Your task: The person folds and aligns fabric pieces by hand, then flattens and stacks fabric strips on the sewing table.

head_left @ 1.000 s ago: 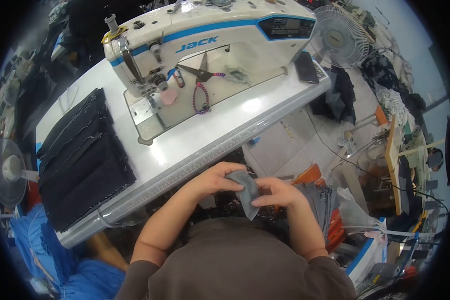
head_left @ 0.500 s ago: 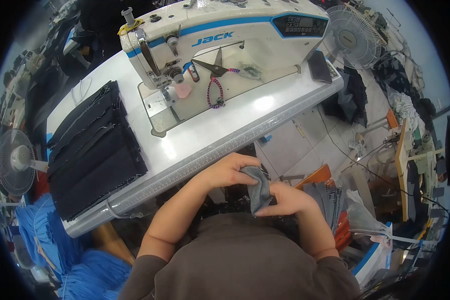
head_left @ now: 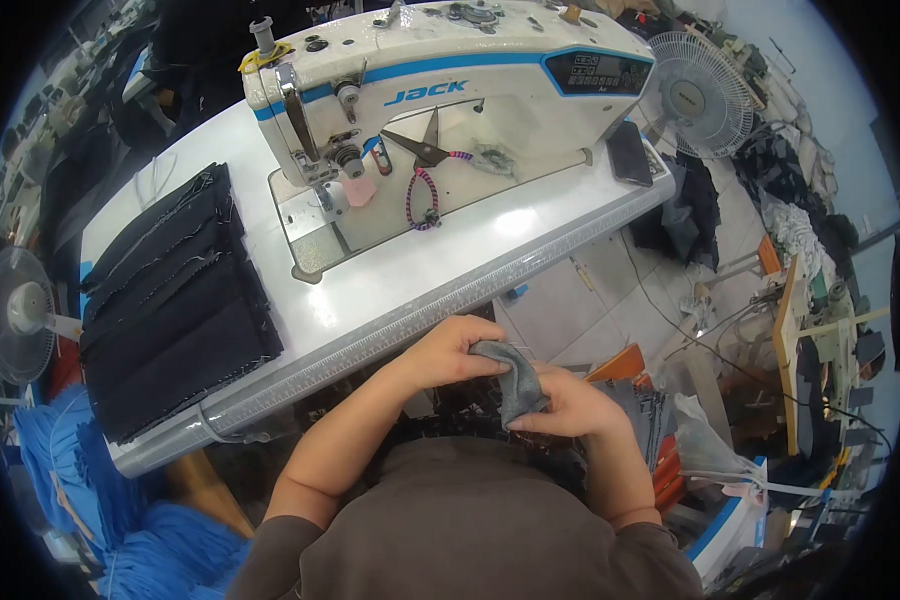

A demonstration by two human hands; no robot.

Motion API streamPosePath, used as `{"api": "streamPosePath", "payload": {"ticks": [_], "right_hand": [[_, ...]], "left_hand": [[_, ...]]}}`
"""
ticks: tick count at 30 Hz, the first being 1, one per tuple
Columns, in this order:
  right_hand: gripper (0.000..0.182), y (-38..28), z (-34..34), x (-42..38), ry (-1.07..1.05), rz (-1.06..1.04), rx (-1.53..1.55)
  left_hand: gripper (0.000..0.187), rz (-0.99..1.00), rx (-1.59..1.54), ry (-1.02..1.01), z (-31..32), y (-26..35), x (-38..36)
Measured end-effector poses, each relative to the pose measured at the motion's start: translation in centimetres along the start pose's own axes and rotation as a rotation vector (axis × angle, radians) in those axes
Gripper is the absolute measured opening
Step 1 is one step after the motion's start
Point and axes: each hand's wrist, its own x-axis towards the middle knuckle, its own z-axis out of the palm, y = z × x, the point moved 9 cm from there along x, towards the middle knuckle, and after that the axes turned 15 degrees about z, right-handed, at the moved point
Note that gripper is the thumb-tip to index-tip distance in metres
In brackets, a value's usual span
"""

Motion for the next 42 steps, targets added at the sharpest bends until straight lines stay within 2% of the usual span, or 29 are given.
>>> {"api": "streamPosePath", "payload": {"ticks": [1, 3, 4, 6, 7, 8, 10, 11, 12, 16, 18, 19, 21, 22, 24, 28, 30, 33, 37, 39, 41, 42], "right_hand": [[0.021, -0.4, -0.3, -0.1, -0.002, -0.001, -0.011], [0.017, -0.7, -4.1, -0.8, 0.319, 0.099, 0.03], [0.017, -0.6, -4.3, -0.6, 0.322, 0.095, 0.013], [0.022, -1.5, -8.5, -3.3, 0.983, -0.065, -0.128], [0.027, -2.5, -8.5, -3.8, 1.128, -0.136, -0.241], [0.027, -2.4, -8.7, -3.5, 1.13, -0.147, -0.254], [0.026, -3.2, -9.4, -4.9, 1.335, -0.251, -0.29], [0.024, -4.0, -9.4, -5.2, 1.389, -0.244, -0.329], [0.024, -4.0, -9.4, -5.4, 1.39, -0.253, -0.335], [0.017, -3.4, -8.3, -5.6, 1.374, -0.235, -0.377], [0.016, -3.0, -8.0, -4.9, 1.27, -0.211, -0.244], [0.016, -3.3, -7.9, -4.8, 1.267, -0.218, -0.239], [0.017, -3.3, -7.4, -4.0, 1.135, -0.24, -0.046], [0.017, -3.4, -7.1, -4.0, 1.127, -0.245, -0.039], [0.019, -3.6, -6.3, -3.5, 1.066, -0.257, -0.071], [0.019, -4.0, -5.3, -2.8, 0.993, -0.288, -0.168], [0.02, -4.3, -4.8, -1.9, 0.841, -0.278, -0.299], [0.022, -4.7, -4.8, -1.7, 0.78, -0.301, -0.449], [0.022, -5.5, -3.8, -2.4, 0.891, -0.368, -0.572], [0.021, -5.6, -4.0, -3.3, 1.037, -0.388, -0.543], [0.02, -4.9, -4.2, -3.1, 1.062, -0.386, -0.51], [0.02, -4.6, -4.5, -3.2, 1.086, -0.381, -0.478]], "left_hand": [[0.012, 0.009, 0.002, 0.005, 0.0, 0.2, 0.1], [0.017, 0.408, 0.384, 0.12, -0.9, 4.6, 0.7], [0.017, 0.425, 0.386, 0.127, -0.4, 5.3, 0.9], [0.018, 0.503, 0.751, 0.198, 1.5, 7.8, 0.6], [0.019, 0.478, 0.761, 0.171, 3.2, 7.9, 0.7], [0.022, 0.45, 0.77, 0.143, 4.7, 7.8, 0.8], [0.026, 0.488, 0.73, 0.157, 6.3, 8.0, 0.2], [0.025, 0.407, 0.716, 0.114, 6.8, 7.5, -0.1], [0.024, 0.326, 0.7, 0.07, 7.2, 6.8, -0.2], [0.021, 0.325, 0.644, 0.013, 7.8, 7.2, -0.9], [0.019, 0.302, 0.461, -0.143, 8.5, 6.4, -0.8], [0.019, 0.299, 0.468, -0.14, 7.9, 6.4, -0.6], [0.019, 0.404, 0.251, 0.199, 4.1, 8.0, -0.5], [0.019, 0.399, 0.259, 0.204, 3.8, 8.2, -0.4], [0.021, 0.134, 0.222, 0.399, 1.9, 6.5, -0.6], [0.016, 0.23, 0.297, 0.344, 1.5, 6.1, -0.5], [0.016, 0.204, 0.309, 0.313, 1.4, 6.0, -0.8], [0.016, 0.192, 0.376, 0.275, 1.9, 5.9, -0.8], [0.016, 0.248, 0.494, 0.261, 2.7, 6.7, -0.8], [0.016, 0.27, 0.507, 0.264, 2.5, 7.0, -0.6], [0.015, 0.288, 0.521, 0.256, 2.3, 7.4, -0.5], [0.015, 0.228, 0.442, 0.261, 1.9, 7.3, -0.4]]}}
